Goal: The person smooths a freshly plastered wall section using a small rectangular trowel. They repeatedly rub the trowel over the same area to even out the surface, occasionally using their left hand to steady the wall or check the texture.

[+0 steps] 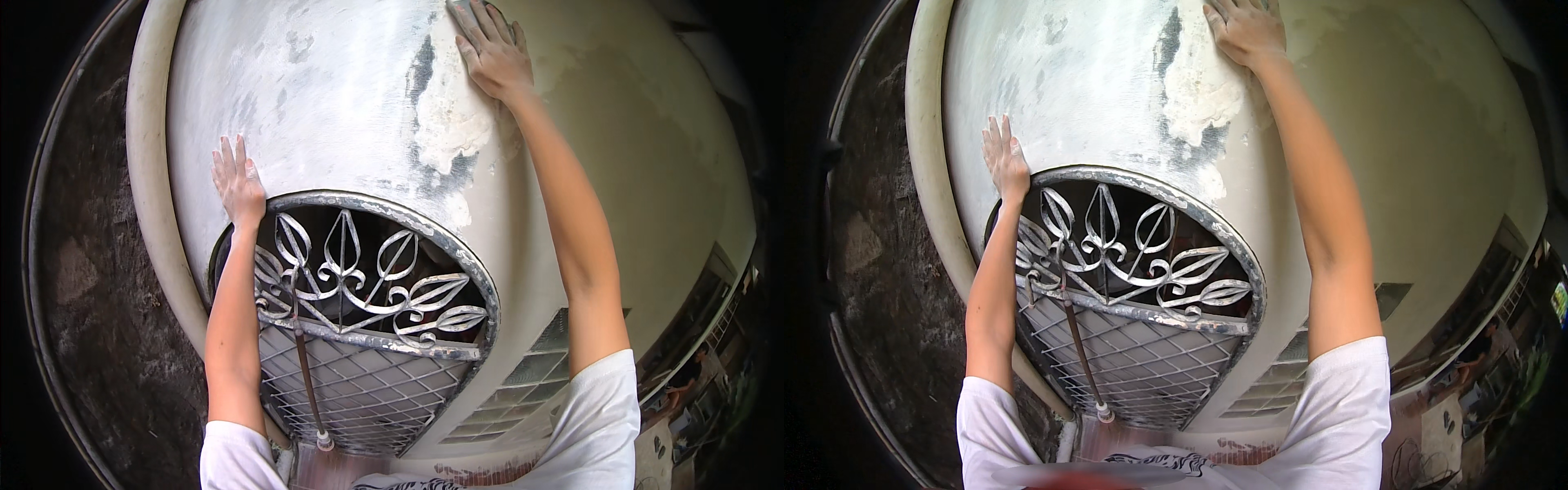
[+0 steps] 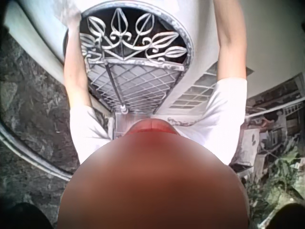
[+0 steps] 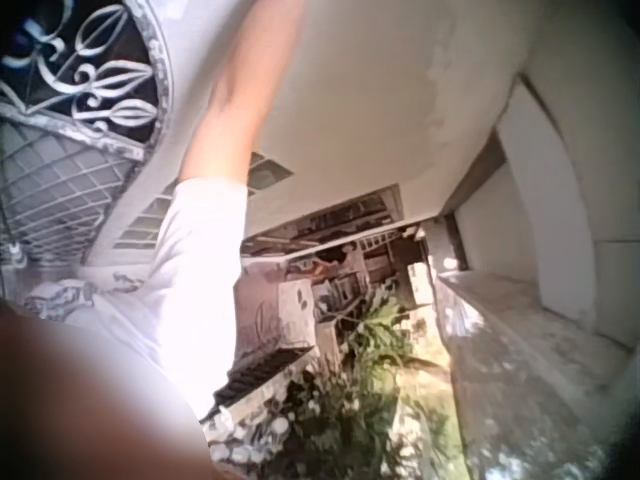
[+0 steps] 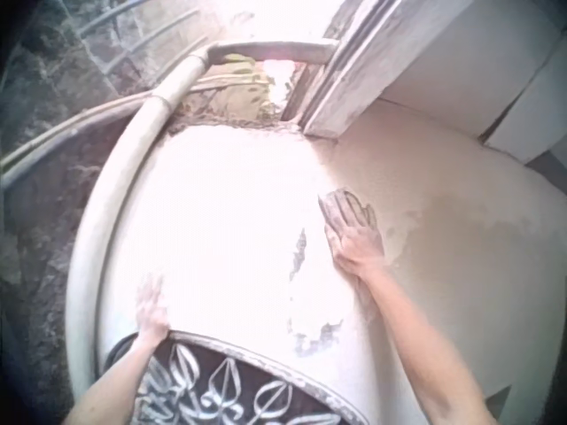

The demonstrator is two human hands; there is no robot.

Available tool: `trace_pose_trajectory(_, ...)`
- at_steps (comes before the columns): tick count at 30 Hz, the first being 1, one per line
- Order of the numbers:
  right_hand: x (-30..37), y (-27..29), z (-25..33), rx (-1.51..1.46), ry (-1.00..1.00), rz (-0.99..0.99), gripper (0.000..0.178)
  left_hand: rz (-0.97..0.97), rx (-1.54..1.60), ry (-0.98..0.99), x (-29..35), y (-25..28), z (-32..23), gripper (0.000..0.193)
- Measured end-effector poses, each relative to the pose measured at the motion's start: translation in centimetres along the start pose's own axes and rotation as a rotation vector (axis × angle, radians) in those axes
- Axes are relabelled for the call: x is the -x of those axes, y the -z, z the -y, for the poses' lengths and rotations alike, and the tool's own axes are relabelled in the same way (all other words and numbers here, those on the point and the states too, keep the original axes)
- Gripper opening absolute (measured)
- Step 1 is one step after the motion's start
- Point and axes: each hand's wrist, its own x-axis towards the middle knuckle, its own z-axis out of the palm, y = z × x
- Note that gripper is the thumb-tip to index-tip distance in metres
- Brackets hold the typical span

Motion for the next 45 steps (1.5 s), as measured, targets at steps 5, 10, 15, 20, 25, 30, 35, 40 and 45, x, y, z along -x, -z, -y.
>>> trace_pose_trajectory(5, 0.0, -1.4, 3.4, 0.032, -0.152, 0.123, 0.064, -0.069, -0.006, 0.089, 1.4, -0.3, 1.0, 0.054)
trace_pose_trajectory(10, 6.2, -3.4, 8.6, -0.043, -0.099, -0.100, 0.059, -0.095, -0.017, 0.083, 1.6, -0.7, 1.1, 0.054)
trace_pose_trajectory(15, 11.9, -3.6, 13.2, -0.146, -0.106, -0.055, 0.062, -0.111, -0.014, 0.079, 1.5, -0.7, 0.9, 0.054)
trace_pose_trajectory(20, 8.3, -4.1, 12.3, -0.136, -0.165, -0.119, 0.061, -0.124, 0.008, 0.072, 1.1, -0.6, 0.8, 0.054)
trace_pose_trajectory(25, 0.5, -4.0, 9.9, -0.053, -0.229, -0.094, 0.061, -0.092, 0.018, 0.106, 1.2, -0.5, 0.9, 0.053)
trace_pose_trajectory(30, 2.5, -3.6, 11.4, -0.091, -0.254, -0.079, 0.063, -0.104, 0.033, 0.144, 1.4, -0.8, 1.2, 0.055)
trace_pose_trajectory(35, 9.1, -3.4, 14.6, -0.050, -0.295, 0.012, 0.066, -0.054, 0.021, 0.209, 0.5, -0.7, 0.5, 0.059)
trace_pose_trajectory(40, 5.8, -3.2, 13.9, -0.139, -0.292, -0.094, 0.066, 0.033, 0.111, -0.092, -3.1, -0.9, -5.4, 0.065)
trace_pose_trajectory(45, -0.7, -3.6, 10.3, -0.152, -0.298, -0.129, 0.064, 0.167, 0.247, -0.415, -5.2, -0.4, -13.8, 0.061)
